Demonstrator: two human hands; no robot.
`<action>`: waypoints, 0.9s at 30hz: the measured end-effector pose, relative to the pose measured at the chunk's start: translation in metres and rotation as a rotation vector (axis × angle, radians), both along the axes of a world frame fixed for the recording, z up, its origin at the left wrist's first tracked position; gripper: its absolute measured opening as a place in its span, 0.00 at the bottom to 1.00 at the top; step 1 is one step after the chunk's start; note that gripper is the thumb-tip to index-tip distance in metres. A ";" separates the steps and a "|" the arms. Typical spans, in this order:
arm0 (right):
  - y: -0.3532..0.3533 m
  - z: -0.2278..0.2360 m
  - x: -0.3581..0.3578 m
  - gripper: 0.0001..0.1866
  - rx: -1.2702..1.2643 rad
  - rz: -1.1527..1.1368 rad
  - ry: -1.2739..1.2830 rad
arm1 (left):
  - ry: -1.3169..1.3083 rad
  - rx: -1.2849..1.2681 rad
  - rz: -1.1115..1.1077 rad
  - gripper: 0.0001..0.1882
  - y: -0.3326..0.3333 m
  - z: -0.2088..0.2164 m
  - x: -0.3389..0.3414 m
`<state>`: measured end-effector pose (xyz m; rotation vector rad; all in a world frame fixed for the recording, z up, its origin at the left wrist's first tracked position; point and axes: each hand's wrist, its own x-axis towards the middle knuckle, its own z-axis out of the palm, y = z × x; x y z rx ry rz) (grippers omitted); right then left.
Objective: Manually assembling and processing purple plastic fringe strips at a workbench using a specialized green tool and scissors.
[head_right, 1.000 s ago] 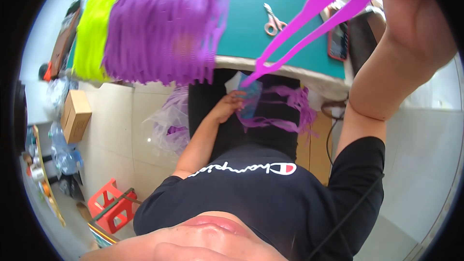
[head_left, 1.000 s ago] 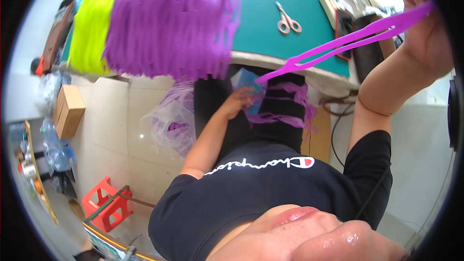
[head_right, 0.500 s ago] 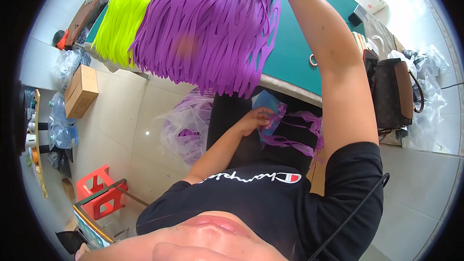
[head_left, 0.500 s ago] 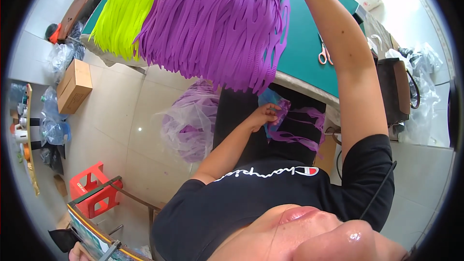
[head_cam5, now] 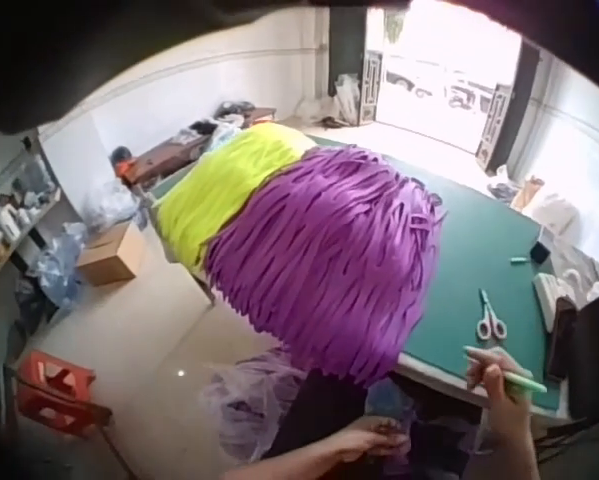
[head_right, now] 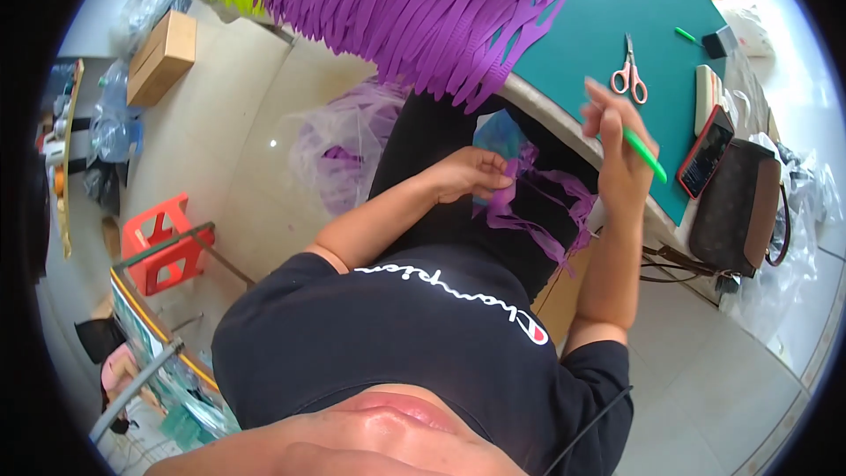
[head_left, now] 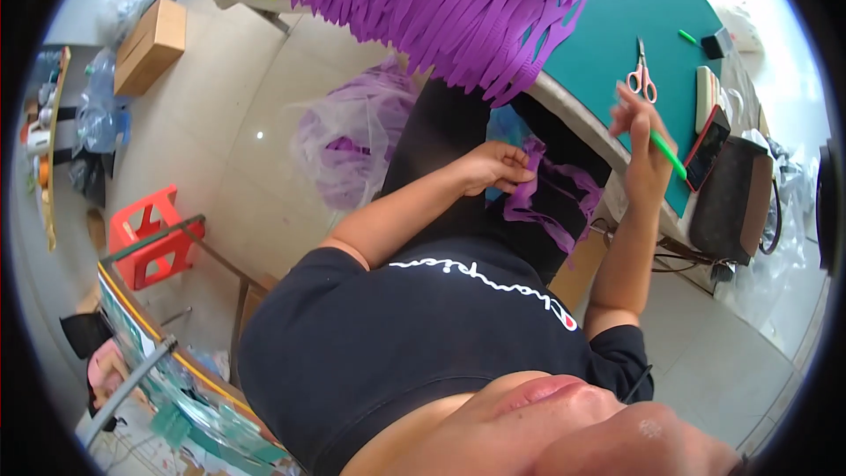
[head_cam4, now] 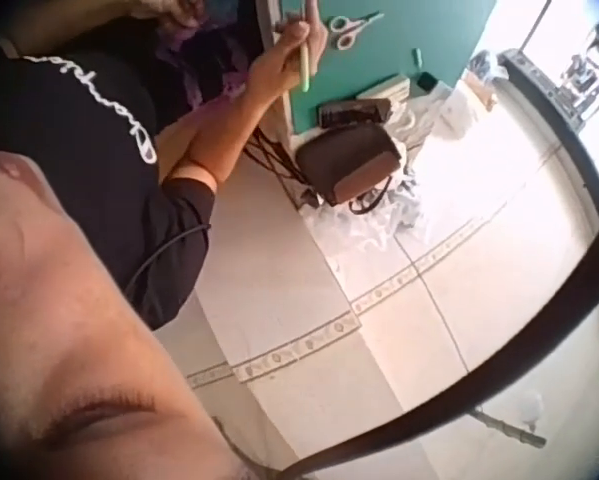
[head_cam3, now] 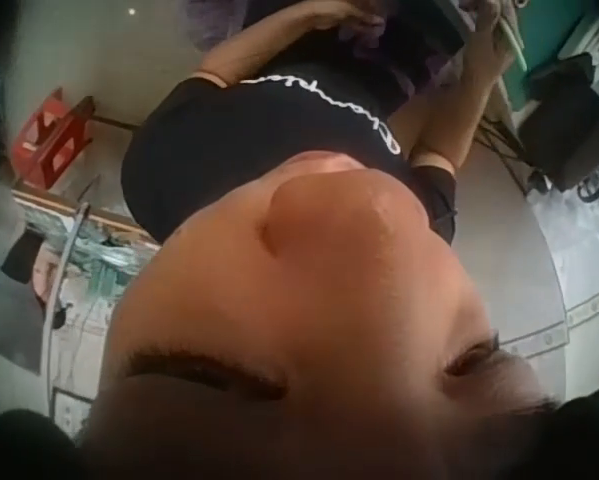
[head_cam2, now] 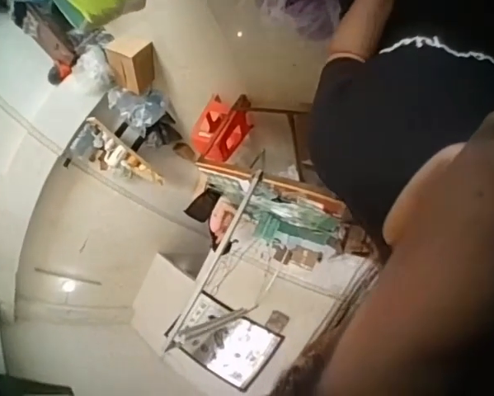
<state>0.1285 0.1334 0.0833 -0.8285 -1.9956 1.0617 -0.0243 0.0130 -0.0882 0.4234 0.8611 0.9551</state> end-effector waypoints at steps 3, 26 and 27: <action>-0.046 -0.023 0.022 0.18 -0.141 -0.033 0.064 | -0.086 0.019 0.045 0.08 -0.004 0.045 0.000; 0.303 0.022 -0.233 0.15 -0.016 -0.228 -0.320 | -0.003 0.206 0.092 0.06 -0.022 0.065 0.013; 0.390 0.018 -0.180 0.16 -0.389 0.560 0.087 | -0.049 0.248 0.033 0.06 -0.011 0.071 0.019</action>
